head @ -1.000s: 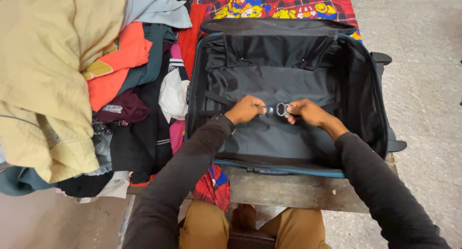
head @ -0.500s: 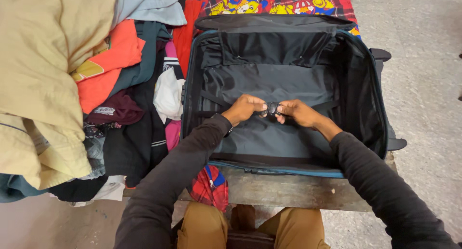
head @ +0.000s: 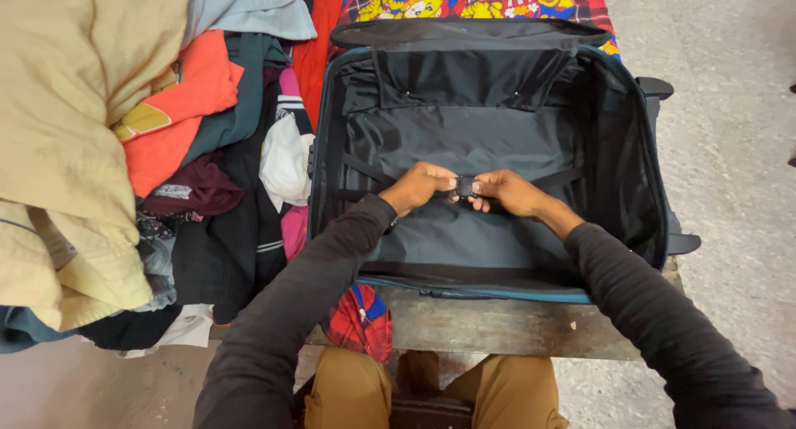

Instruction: The person zips up a green suitcase, unzips it to check the inside, and then buttons and folds a yellow shirt on their lap.

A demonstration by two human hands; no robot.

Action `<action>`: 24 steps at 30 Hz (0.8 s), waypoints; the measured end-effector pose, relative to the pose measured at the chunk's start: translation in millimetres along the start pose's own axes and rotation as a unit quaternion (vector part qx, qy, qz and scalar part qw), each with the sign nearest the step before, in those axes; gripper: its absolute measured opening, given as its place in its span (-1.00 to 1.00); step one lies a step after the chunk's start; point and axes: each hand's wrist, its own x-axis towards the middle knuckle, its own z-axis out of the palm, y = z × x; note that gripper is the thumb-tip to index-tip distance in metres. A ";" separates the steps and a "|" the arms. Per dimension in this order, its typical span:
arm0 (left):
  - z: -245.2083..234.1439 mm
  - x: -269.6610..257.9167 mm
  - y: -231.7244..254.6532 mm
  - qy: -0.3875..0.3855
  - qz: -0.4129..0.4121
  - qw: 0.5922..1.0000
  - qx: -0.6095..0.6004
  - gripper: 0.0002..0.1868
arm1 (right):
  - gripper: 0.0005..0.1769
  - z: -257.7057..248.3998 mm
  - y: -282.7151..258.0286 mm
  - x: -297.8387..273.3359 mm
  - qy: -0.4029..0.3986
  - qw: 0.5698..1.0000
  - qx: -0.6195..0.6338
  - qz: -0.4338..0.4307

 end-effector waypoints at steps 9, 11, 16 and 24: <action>4.1 -4.1 1.6 0.029 -0.004 0.999 0.011 -0.74 | -0.67 5.0 -13.8 -5.8 0.031 0.997 -0.050 0.044; 11.0 -4.3 3.9 0.069 -0.001 0.997 0.022 -0.76 | -0.65 8.4 -19.4 -6.6 0.028 0.998 -0.049 0.037; 18.5 -3.1 6.5 0.137 0.000 0.989 0.047 -0.77 | -0.66 16.5 -34.1 -14.0 0.051 0.997 -0.042 0.050; 12.6 0.7 4.6 0.129 -0.006 0.991 0.045 -0.76 | -0.67 11.7 -29.0 -14.6 0.070 0.997 -0.023 0.028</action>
